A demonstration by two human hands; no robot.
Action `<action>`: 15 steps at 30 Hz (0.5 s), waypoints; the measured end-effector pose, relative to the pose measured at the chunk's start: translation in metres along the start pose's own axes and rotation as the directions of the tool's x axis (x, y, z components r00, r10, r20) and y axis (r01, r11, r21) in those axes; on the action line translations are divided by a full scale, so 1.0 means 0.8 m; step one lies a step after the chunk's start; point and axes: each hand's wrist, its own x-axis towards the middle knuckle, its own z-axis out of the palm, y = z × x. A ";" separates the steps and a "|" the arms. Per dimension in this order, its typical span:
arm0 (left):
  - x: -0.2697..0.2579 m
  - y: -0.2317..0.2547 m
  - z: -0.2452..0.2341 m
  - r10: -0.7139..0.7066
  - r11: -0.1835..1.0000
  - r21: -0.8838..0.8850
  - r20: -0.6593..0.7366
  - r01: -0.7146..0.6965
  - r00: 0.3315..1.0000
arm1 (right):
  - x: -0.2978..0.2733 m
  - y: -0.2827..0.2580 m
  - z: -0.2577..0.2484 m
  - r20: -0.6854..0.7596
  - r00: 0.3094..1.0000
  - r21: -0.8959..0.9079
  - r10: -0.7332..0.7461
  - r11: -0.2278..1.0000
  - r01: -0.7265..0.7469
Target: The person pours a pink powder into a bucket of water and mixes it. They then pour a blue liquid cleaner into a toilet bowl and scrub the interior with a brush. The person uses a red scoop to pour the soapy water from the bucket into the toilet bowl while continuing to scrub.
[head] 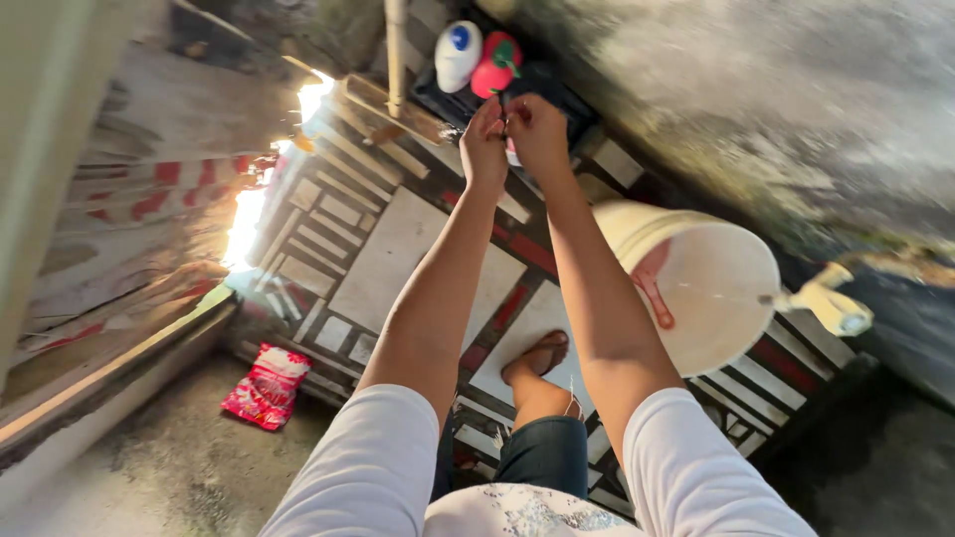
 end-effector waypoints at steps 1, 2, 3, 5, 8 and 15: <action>0.013 0.007 -0.017 0.053 0.994 0.091 0.013 -0.054 0.999 | 0.017 0.003 0.021 0.002 1.000 -0.008 0.005 1.000 -0.005; 0.026 0.013 -0.033 0.103 0.978 0.180 0.032 -0.107 0.994 | 0.037 0.007 0.041 0.005 1.000 -0.017 0.011 1.000 -0.011; 0.041 0.019 -0.046 0.151 0.950 0.267 0.062 -0.163 0.987 | 0.057 0.012 0.059 0.000 1.000 -0.025 0.015 1.000 -0.015; 0.066 0.027 -0.064 0.070 0.965 0.248 0.053 -0.081 0.996 | 0.086 0.026 0.087 -0.019 0.992 -0.162 -0.128 0.979 0.123; 0.098 0.033 -0.080 -0.021 0.950 0.311 0.023 0.013 1.000 | 0.120 0.042 0.118 -0.006 0.960 -0.345 -0.280 0.901 0.261; 0.123 0.031 -0.098 -0.159 0.911 0.376 -0.057 0.169 0.986 | 0.162 0.022 0.159 0.074 0.997 -0.548 -0.032 0.834 0.067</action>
